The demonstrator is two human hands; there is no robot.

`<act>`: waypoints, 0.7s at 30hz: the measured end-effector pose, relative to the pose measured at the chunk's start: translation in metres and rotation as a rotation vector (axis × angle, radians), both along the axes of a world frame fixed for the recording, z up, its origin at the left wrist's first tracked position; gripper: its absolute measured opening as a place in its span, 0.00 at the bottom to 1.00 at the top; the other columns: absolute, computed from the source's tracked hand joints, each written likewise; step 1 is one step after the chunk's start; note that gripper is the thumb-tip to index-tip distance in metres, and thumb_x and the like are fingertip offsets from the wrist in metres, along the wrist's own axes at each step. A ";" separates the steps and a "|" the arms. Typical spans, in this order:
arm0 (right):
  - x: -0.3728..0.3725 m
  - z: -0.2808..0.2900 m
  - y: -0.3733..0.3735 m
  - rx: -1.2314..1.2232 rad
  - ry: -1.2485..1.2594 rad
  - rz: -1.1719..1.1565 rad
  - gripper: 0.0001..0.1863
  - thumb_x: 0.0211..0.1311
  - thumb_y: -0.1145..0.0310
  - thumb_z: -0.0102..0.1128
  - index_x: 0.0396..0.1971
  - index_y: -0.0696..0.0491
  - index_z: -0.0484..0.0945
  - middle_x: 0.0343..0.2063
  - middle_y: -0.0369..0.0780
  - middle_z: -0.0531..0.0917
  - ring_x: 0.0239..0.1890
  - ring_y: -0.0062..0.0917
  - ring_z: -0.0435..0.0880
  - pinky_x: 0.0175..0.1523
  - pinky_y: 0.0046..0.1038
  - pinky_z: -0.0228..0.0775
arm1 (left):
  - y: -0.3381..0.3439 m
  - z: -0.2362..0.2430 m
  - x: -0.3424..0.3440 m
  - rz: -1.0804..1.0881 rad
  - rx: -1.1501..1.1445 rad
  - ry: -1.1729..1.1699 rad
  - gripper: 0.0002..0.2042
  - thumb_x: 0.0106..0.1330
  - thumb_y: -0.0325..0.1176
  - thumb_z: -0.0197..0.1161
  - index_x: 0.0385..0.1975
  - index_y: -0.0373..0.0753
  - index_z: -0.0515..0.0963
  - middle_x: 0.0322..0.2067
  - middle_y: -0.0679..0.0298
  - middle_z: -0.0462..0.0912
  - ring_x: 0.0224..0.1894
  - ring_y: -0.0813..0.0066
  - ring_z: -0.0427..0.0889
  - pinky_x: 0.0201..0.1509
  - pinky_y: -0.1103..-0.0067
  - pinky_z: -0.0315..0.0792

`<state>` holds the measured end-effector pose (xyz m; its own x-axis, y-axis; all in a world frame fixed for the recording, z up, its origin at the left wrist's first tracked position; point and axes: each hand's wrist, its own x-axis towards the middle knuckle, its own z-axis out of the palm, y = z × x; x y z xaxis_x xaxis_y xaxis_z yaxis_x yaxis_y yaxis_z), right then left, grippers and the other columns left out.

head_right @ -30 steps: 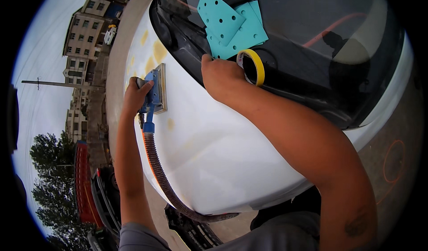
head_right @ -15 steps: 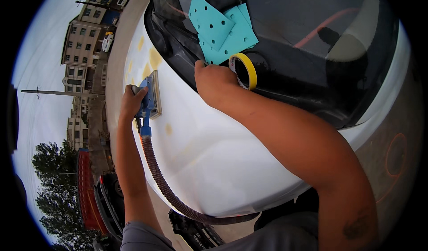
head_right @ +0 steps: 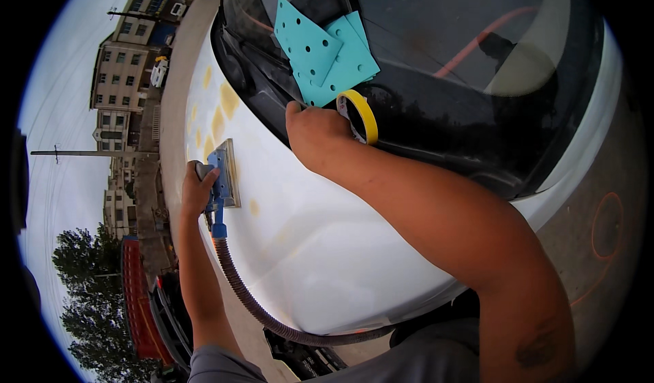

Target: The person uses a pneumatic sander to smooth yellow filler patches on a white car hood. They move the sander across multiple spots while occasionally touching the surface with their left hand to check smoothness.

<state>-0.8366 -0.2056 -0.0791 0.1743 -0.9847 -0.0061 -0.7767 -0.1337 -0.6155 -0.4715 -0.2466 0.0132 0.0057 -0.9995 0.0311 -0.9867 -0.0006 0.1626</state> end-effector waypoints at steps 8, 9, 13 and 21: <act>0.004 0.005 0.002 0.009 0.041 0.023 0.19 0.64 0.72 0.66 0.52 0.59 0.72 0.39 0.48 0.90 0.40 0.36 0.94 0.37 0.34 0.87 | 0.021 0.006 0.024 0.076 0.016 -0.036 0.25 0.67 0.45 0.74 0.49 0.31 0.71 0.35 0.46 0.85 0.35 0.51 0.85 0.46 0.63 0.79; 0.004 0.005 0.002 0.010 0.041 0.023 0.19 0.65 0.72 0.66 0.52 0.59 0.72 0.39 0.48 0.90 0.40 0.35 0.94 0.37 0.34 0.87 | 0.018 0.007 0.026 0.101 0.022 -0.024 0.25 0.67 0.45 0.74 0.49 0.30 0.71 0.35 0.46 0.85 0.35 0.51 0.86 0.46 0.63 0.79; 0.002 0.003 0.000 -0.020 0.030 0.002 0.18 0.65 0.71 0.66 0.51 0.59 0.72 0.39 0.48 0.90 0.39 0.36 0.94 0.37 0.34 0.87 | 0.034 0.014 -0.009 0.048 0.069 -0.036 0.26 0.68 0.44 0.73 0.50 0.30 0.70 0.35 0.45 0.85 0.36 0.53 0.86 0.45 0.64 0.80; 0.004 0.005 0.002 0.000 -0.040 0.025 0.15 0.66 0.78 0.59 0.51 0.59 0.70 0.38 0.51 0.87 0.37 0.42 0.92 0.36 0.40 0.85 | 0.038 0.006 0.018 0.150 0.025 -0.054 0.27 0.66 0.45 0.74 0.49 0.29 0.71 0.35 0.45 0.85 0.35 0.51 0.86 0.45 0.63 0.80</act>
